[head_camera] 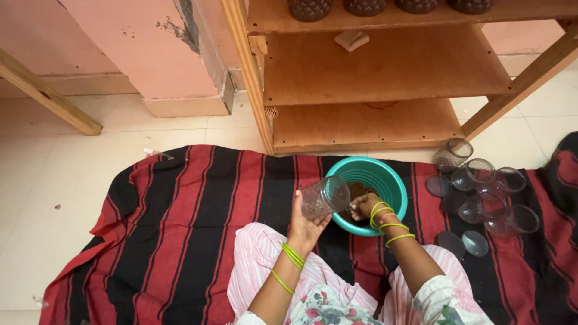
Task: The person scoops a dark granular substance from a teal bowl into clear textured jars using a small metal scoop. After filling each jar, the person places it on a nearby wooden shelf. The process is repeated for multiple jars.
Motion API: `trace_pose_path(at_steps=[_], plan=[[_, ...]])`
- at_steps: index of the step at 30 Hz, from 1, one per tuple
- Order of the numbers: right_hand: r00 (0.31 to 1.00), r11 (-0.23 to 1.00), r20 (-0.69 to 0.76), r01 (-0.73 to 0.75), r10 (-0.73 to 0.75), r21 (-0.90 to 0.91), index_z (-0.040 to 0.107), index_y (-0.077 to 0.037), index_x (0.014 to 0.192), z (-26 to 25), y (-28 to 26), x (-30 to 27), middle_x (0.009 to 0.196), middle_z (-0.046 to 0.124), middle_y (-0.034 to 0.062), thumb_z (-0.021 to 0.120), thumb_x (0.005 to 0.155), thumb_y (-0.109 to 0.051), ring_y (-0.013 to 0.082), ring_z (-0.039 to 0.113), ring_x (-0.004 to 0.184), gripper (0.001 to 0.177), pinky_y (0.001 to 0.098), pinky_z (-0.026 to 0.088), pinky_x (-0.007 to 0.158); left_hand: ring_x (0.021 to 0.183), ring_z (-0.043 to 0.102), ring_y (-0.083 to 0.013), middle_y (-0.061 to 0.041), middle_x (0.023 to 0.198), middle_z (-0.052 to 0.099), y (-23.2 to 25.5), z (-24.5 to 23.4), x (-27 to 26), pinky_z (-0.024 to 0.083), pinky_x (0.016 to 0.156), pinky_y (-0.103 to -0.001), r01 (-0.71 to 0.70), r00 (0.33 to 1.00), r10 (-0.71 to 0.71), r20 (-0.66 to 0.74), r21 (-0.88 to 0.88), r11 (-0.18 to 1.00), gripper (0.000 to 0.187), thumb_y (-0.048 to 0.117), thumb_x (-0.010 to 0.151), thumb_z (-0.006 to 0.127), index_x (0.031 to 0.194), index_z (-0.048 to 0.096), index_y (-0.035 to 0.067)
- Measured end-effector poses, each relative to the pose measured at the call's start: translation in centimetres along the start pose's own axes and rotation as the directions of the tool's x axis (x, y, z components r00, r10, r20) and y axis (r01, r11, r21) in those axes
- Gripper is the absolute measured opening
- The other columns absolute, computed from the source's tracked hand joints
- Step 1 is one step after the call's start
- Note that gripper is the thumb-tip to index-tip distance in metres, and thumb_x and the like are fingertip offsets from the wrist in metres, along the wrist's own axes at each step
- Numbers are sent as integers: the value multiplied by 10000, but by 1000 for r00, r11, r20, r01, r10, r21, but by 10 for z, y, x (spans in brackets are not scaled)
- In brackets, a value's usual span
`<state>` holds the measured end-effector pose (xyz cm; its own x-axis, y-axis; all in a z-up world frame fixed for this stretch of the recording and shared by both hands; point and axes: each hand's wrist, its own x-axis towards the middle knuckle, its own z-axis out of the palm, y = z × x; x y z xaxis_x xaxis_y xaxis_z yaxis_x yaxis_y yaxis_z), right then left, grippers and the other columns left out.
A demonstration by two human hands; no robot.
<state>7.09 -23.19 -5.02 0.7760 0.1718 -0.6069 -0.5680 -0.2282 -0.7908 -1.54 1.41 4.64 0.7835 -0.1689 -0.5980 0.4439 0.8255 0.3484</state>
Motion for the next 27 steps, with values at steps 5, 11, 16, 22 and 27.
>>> trace_pose_path(at_steps=[5, 11, 16, 22, 27], plan=[[999, 985, 6, -32, 32, 170, 709, 58, 934, -2, -3, 2, 776, 704, 120, 623, 958, -25, 209, 680, 635, 123, 335, 606, 587, 1006, 664, -220, -72, 1147, 703, 7, -2, -2, 543, 858, -377, -110, 994, 109, 27, 20, 994, 621, 651, 904, 614, 1221, 657, 120], [998, 976, -42, -44, 54, 212, 712, 48, 1070, -19, -14, -2, 864, 726, 129, 665, 962, -74, 206, 702, 714, 169, 328, 622, 647, 1077, 665, -198, -50, 1221, 707, 18, 4, -4, 534, 925, -357, -234, 972, 233, 24, 57, 971, 568, 576, 918, 605, 1283, 641, 141], [999, 974, -49, -2, 13, 226, 708, 50, 1096, -41, -23, -10, 879, 730, 124, 687, 949, -89, 203, 703, 737, 203, 336, 626, 678, 1114, 660, -199, -56, 1245, 707, 23, 14, -1, 530, 962, -357, -256, 967, 255, 17, 103, 961, 596, 564, 922, 602, 1302, 635, 106], [999, 967, -44, 3, 9, 256, 704, 46, 1104, -66, -22, -23, 903, 738, 133, 693, 942, -75, 213, 713, 759, 203, 341, 626, 702, 1068, 664, -196, -68, 1197, 712, 18, 14, 9, 533, 943, -357, -270, 963, 267, 35, 116, 956, 573, 541, 953, 603, 1265, 648, 63], [993, 978, -114, 39, -15, 207, 724, 36, 1113, -83, -20, -31, 932, 746, 138, 688, 948, -77, 207, 723, 791, 203, 334, 632, 727, 1015, 691, -181, -58, 1143, 722, 13, 16, 14, 548, 923, -350, -332, 943, 323, 83, 144, 932, 480, 477, 958, 605, 1214, 661, 74]])
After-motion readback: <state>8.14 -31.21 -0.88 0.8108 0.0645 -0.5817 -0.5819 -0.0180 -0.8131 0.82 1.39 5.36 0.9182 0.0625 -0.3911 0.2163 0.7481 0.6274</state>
